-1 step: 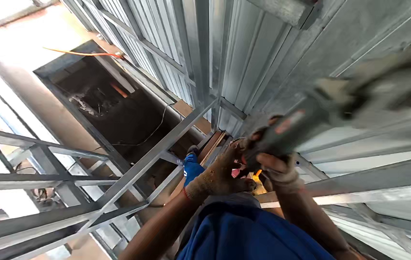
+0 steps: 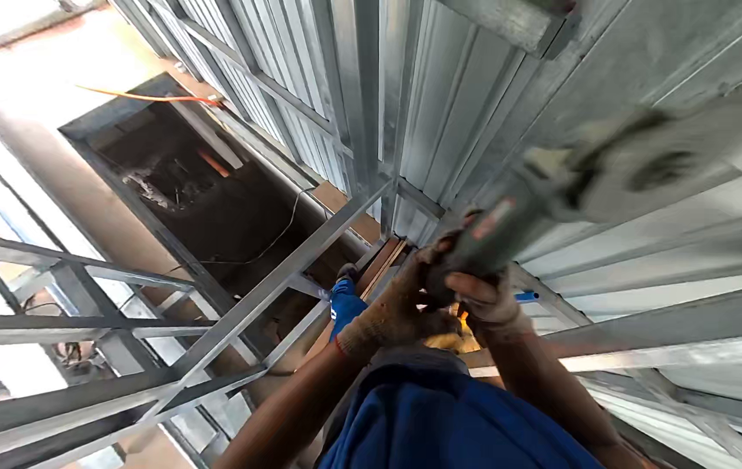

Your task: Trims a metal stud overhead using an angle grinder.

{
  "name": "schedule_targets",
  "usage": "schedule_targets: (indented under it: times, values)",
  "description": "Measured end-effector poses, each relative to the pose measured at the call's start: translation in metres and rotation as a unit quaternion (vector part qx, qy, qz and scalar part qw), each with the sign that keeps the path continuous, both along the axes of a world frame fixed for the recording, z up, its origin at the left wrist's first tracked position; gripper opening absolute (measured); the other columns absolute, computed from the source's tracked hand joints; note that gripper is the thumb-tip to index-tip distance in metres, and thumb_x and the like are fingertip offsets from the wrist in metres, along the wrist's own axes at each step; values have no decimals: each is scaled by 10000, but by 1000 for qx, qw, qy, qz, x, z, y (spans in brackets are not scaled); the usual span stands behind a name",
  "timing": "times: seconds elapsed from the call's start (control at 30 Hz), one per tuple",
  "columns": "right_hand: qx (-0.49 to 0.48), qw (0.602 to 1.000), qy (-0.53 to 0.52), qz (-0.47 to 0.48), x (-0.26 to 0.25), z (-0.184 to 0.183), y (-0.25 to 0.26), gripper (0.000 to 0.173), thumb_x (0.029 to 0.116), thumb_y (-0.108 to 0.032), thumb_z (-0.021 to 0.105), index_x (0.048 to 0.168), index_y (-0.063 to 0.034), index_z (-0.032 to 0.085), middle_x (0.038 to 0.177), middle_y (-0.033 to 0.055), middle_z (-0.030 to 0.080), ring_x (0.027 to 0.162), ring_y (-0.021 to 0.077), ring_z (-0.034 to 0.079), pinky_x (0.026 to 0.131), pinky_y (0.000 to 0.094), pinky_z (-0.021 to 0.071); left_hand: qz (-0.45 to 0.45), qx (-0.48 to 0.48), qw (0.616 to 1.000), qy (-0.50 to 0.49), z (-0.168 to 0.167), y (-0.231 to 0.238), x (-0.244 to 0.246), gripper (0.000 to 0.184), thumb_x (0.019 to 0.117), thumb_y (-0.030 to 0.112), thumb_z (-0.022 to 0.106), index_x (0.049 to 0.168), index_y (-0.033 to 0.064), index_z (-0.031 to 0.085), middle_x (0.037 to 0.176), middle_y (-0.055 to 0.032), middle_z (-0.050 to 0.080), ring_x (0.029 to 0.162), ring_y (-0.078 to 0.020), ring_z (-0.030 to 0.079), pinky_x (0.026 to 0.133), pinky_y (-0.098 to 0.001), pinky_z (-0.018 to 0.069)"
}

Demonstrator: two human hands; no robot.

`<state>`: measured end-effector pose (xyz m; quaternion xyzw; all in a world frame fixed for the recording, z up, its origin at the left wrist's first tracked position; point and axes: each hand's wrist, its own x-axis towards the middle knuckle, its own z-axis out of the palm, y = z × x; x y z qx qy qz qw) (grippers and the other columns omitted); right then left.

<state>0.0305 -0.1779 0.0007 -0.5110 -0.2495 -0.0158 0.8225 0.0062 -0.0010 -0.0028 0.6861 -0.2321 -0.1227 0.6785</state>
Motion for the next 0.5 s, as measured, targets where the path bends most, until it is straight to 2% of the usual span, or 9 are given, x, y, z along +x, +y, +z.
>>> schedule_targets:
  times: [0.03, 0.1, 0.17, 0.23, 0.3, 0.37, 0.43, 0.5]
  values:
    - [-13, 1000, 8, 1, 10, -11, 13, 666, 805, -268, 863, 1361, -103, 534, 1154, 108, 705, 1015, 247, 704, 870, 449, 614, 41, 24, 999, 6, -3, 2, 7, 904, 739, 230, 905, 1492, 97, 422, 1245, -66, 676, 1065, -134, 694, 915, -354, 617]
    - [-45, 999, 21, -2, 32, -28, 36, 689, 770, -339, 883, 1317, -61, 570, 1154, 89, 711, 1033, 204, 699, 889, 406, 609, 96, 62, 993, -12, -17, 14, 24, 840, 724, 262, 917, 1433, 97, 497, 1212, -36, 683, 1090, -106, 670, 965, -346, 589]
    - [-81, 995, 55, 18, 50, -33, 56, 652, 739, -293, 888, 1269, -48, 598, 1126, 64, 716, 1018, 167, 699, 884, 374, 609, 151, 86, 985, -14, -32, 32, 36, 696, 706, 261, 909, 1294, 70, 590, 1089, -20, 718, 1007, -94, 696, 913, -342, 607]
    - [-123, 988, 89, 27, 69, -31, 77, 591, 726, -248, 896, 1215, -47, 631, 1044, 57, 734, 934, 150, 716, 817, 361, 626, 213, 101, 972, -12, -47, 53, 47, 610, 698, 227, 890, 1223, 63, 626, 1013, -14, 732, 934, -97, 711, 857, -352, 624]
    - [-136, 985, 104, 17, 91, -25, 101, 603, 753, -269, 885, 1246, -44, 621, 1105, 86, 721, 948, 177, 709, 804, 377, 626, 270, 137, 953, 0, -54, 74, 62, 561, 688, 220, 879, 1176, 77, 643, 964, -11, 725, 884, -101, 704, 821, -360, 620]
    - [-117, 984, 131, -8, 116, -21, 130, 611, 801, -323, 861, 1286, -61, 598, 1170, 113, 696, 959, 211, 697, 775, 406, 616, 310, 176, 934, 23, -60, 92, 77, 558, 683, 242, 863, 1175, 84, 650, 959, -21, 727, 875, -113, 706, 816, -385, 617]
    - [-131, 980, 149, -7, 141, -21, 158, 593, 855, -277, 832, 1348, -75, 573, 1253, 120, 686, 1067, 254, 701, 862, 465, 627, 347, 191, 917, 38, -70, 106, 93, 580, 696, 280, 850, 1200, 84, 642, 963, -22, 729, 881, -114, 710, 817, -397, 620]
    - [-155, 978, 141, 15, 173, -27, 189, 511, 861, -216, 813, 1302, -65, 603, 1198, 123, 708, 1025, 261, 717, 846, 478, 634, 389, 198, 898, 50, -77, 123, 111, 599, 699, 303, 853, 1206, 69, 636, 952, -23, 730, 867, -112, 711, 800, -394, 622]
